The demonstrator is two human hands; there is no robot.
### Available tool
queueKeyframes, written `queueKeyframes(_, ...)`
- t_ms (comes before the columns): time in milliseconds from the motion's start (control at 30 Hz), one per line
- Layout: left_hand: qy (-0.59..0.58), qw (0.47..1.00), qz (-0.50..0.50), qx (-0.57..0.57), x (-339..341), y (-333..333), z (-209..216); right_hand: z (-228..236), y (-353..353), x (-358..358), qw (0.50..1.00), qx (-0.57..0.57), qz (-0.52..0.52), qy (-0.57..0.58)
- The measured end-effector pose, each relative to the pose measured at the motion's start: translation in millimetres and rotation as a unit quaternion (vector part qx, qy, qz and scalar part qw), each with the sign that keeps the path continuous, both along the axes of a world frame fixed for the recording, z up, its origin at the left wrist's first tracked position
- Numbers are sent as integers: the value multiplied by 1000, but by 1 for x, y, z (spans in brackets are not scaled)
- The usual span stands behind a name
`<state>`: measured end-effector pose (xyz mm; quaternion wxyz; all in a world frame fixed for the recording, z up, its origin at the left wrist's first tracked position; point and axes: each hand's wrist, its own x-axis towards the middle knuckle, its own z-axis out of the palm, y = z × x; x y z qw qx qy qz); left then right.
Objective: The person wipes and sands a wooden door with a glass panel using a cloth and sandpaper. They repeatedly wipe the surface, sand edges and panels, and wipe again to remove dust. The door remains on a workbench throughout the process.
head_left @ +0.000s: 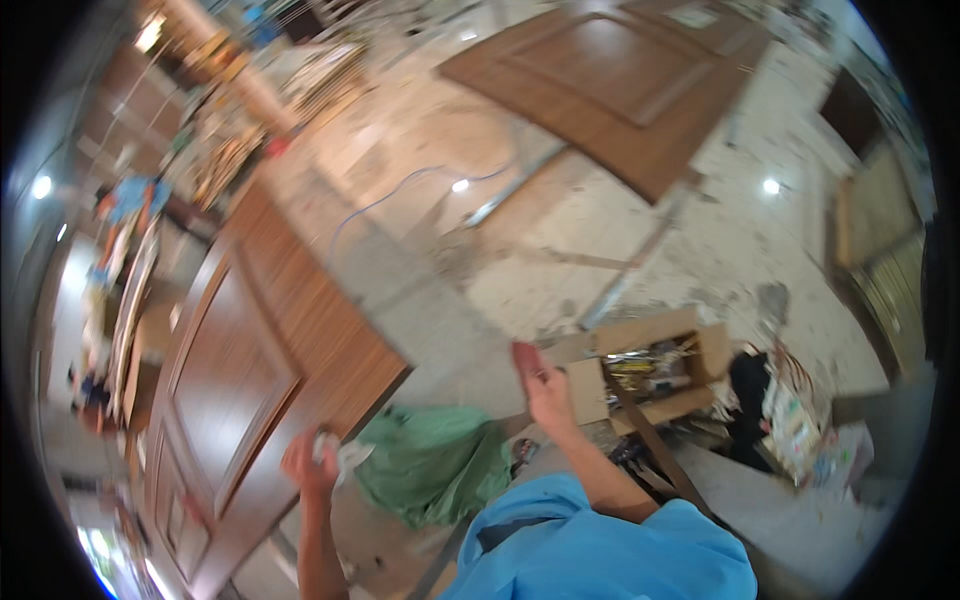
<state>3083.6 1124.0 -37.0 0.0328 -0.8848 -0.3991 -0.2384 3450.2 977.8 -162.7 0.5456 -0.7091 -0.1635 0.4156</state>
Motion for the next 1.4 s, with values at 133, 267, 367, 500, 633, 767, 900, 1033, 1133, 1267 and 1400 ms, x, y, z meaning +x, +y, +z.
queueKeyframes(133,57,997,-52,-20,6,11,8,35,34,-33,956,214,17,-198)
queueKeyframes(267,72,993,-87,-27,9,14,15,53,67,-82,903,287,49,-315)
queueKeyframes(367,79,992,-102,-12,5,19,11,51,95,-112,859,338,56,-380)
queueKeyframes(500,72,991,-116,-14,-4,22,3,49,99,-129,861,327,38,-388)
queueKeyframes(633,90,987,-133,-3,-8,23,1,49,96,-124,841,314,41,-438)
queueKeyframes(767,94,985,-145,-21,-9,22,-1,52,96,-118,872,262,93,-402)
queueKeyframes(900,72,986,-148,-16,-6,24,-5,57,93,-119,834,315,-7,-453)
queueKeyframes(1033,65,988,-142,-4,2,19,-4,54,92,-117,873,286,70,-388)
queueKeyframes(1133,61,989,-130,-14,12,10,6,61,87,-121,855,313,1,-414)
queueKeyframes(1267,66,989,-130,-5,17,9,9,51,93,-104,863,302,85,-397)
queueKeyframes(1400,70,989,-132,9,18,8,12,66,93,-104,871,326,68,-360)
